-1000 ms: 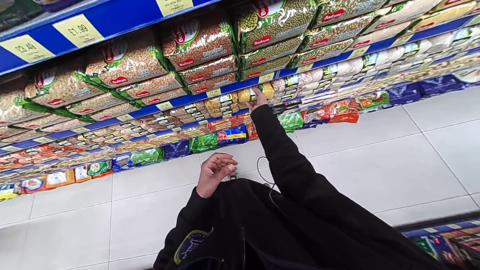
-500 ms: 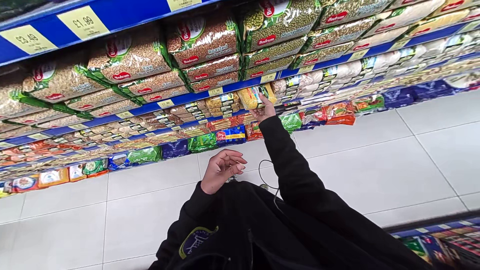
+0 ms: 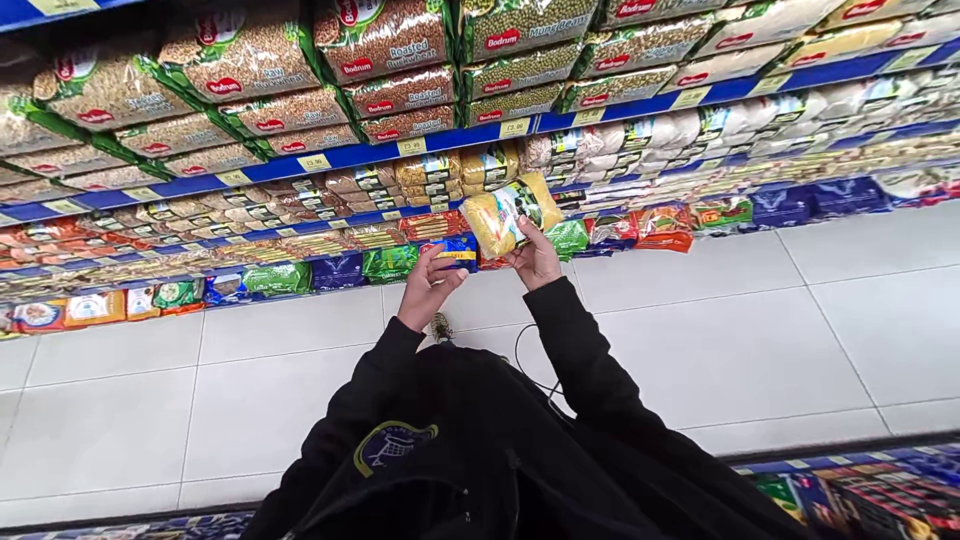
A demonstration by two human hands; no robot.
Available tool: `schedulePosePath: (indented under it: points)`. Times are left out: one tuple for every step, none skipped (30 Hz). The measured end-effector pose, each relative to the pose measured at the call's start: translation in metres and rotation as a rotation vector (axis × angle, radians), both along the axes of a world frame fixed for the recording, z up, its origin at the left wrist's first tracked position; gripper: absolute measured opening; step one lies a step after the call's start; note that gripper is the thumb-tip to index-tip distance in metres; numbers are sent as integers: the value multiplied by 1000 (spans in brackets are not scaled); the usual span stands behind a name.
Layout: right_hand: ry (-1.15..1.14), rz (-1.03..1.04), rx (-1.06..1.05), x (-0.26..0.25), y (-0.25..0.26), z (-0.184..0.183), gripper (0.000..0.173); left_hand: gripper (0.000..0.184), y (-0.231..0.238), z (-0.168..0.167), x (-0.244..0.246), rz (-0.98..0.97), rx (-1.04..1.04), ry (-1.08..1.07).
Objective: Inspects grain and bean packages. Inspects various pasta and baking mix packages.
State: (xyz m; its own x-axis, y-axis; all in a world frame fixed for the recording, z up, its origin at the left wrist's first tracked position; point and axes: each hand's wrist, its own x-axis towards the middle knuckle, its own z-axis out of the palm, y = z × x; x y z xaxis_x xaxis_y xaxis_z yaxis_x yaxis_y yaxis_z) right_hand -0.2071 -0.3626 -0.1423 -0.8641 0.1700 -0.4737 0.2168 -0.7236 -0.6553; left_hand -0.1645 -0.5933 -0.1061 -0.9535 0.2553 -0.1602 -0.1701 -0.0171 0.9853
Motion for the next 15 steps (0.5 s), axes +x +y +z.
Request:
schedulePosePath:
  points:
    - [68, 7, 26, 15, 6, 9, 41, 82, 9, 5, 5, -13, 29, 11]
    - [142, 16, 52, 31, 12, 21, 41, 85, 18, 12, 11, -40, 73, 19]
    - [217, 20, 81, 46, 18, 33, 42, 86, 27, 20, 17, -72, 135, 29]
    - [287, 16, 106, 60, 23, 47, 45, 85, 37, 31, 22, -102, 205, 38]
    - [353, 10, 127, 75, 27, 59, 50, 82, 48, 40, 30, -123, 267, 52]
    - [418, 1, 144, 89, 30, 72, 56, 78, 59, 49, 38, -135, 326, 84]
    - [473, -12, 163, 103, 34, 84, 61, 73, 69, 56, 48, -138, 367, 131]
    - [514, -33, 183, 116, 37, 94, 64, 69, 78, 62, 59, -131, 398, 182]
    - [553, -50, 210, 128, 40, 104, 65, 68, 87, 69, 71, -111, 424, 229]
    - [589, -59, 241, 138, 44, 114, 66, 66, 94, 76, 82, -82, 449, 268]
    - [619, -63, 277, 149, 47, 123, 66, 63, 101, 81, 94, -38, 467, 302]
    - [650, -57, 311, 159, 50, 132, 66, 61, 107, 86, 105, 1, 490, 329]
    - [690, -40, 351, 168, 55, 141, 68, 58, 112, 90, 115, 28, 515, 354]
    - [738, -13, 390, 177, 61, 148, 71, 56, 115, 94, 124, 42, 537, 376]
    - [791, 25, 419, 186, 68, 153, 74, 55, 116, 99, 133, 50, 555, 391]
